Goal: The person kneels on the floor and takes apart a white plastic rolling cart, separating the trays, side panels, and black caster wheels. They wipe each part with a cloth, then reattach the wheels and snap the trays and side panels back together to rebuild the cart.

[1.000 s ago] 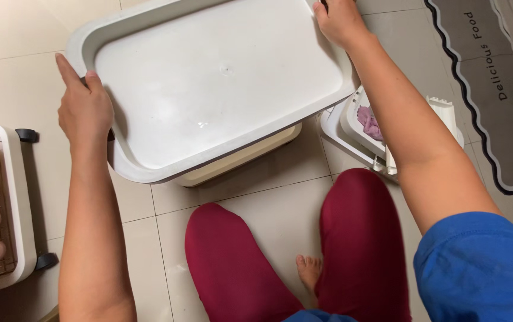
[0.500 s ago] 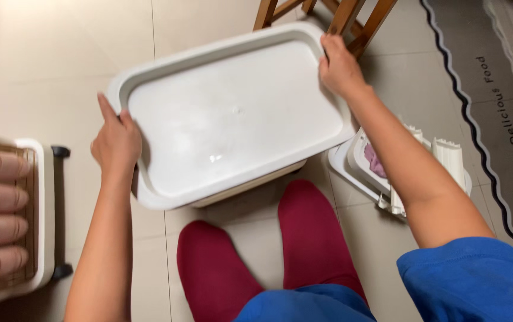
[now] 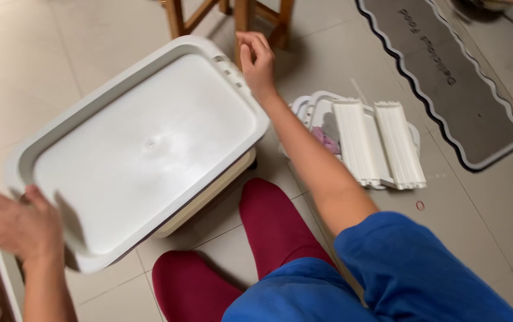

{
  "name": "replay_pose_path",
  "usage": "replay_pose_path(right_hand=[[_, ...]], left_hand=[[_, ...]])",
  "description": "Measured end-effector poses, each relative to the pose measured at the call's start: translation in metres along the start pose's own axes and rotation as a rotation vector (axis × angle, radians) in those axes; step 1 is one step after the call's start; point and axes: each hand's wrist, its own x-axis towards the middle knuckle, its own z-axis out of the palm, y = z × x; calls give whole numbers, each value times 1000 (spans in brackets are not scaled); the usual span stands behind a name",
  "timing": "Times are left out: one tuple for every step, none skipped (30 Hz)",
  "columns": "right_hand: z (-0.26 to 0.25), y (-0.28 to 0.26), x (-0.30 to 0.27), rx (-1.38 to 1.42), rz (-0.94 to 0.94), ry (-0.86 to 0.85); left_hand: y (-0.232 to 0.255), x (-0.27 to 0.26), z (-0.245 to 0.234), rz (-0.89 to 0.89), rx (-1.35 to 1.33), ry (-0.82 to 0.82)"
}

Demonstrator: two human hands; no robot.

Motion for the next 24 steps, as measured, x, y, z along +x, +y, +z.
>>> replay_pose_path(right_hand=[[-14, 19, -15, 35, 46, 89], [-31, 41, -32, 70, 91, 179], [-54, 62, -59, -34, 110, 183], [-83, 81, -91, -137, 130, 184], [-112, 99, -121, -340, 175, 154], [-143, 113, -151, -502, 319, 63], [-174, 123, -180, -609, 327, 4], [-199, 130, -206, -820, 466, -28], [-223, 134, -230, -892, 800, -62], [-242, 138, -248, -932, 1010, -94], [-260, 139, -264, -1015, 1073, -70], [-275, 139, -277, -1100, 1134, -45], [-285, 141, -287, -1097, 1178, -101], [-293, 143, -295, -1092, 1221, -157], [-301, 142, -302, -1088, 1259, -216], [-307, 139, -311, -1048, 1160, -193], [-310, 137, -315, -1010, 1058, -172], [-313, 135, -319, -972, 956, -150], [-313, 131, -321, -993, 840, -59], [-311, 127, -322, -1011, 723, 30], [-306, 119, -322, -1025, 604, 117], [-299, 109, -321, -968, 562, 145], [-289, 95, -322, -912, 525, 170], [-277, 78, -321, -855, 488, 194]], left_hand=[[7, 0, -5, 120, 51, 101], [17, 1, -12, 123, -67, 50], [33, -2, -17, 165, -147, 37], [51, -8, -25, 206, -226, 19], [77, -8, -29, 287, -278, 65], [107, -11, -33, 349, -338, 75], [139, -11, -37, 412, -396, 87], [174, -17, -42, 438, -458, 67], [211, -21, -45, 465, -522, 47], [245, -26, -49, 535, -559, 58], [277, -35, -55, 574, -641, 20], [307, -44, -60, 614, -703, -7], [335, -54, -65, 647, -789, -55], [358, -63, -69, 680, -874, -104], [378, -73, -74, 706, -896, -124], [395, -83, -78, 733, -918, -145], [408, -92, -80, 731, -922, -173], [420, -102, -81, 729, -926, -201], [431, -111, -79, 726, -929, -228], [439, -122, -76, 668, -988, -352], [445, -135, -71, 607, -1046, -478], [452, -148, -62, 545, -1100, -603], [460, -160, -50, 476, -1131, -694], [470, -171, -34, 406, -1160, -784]])
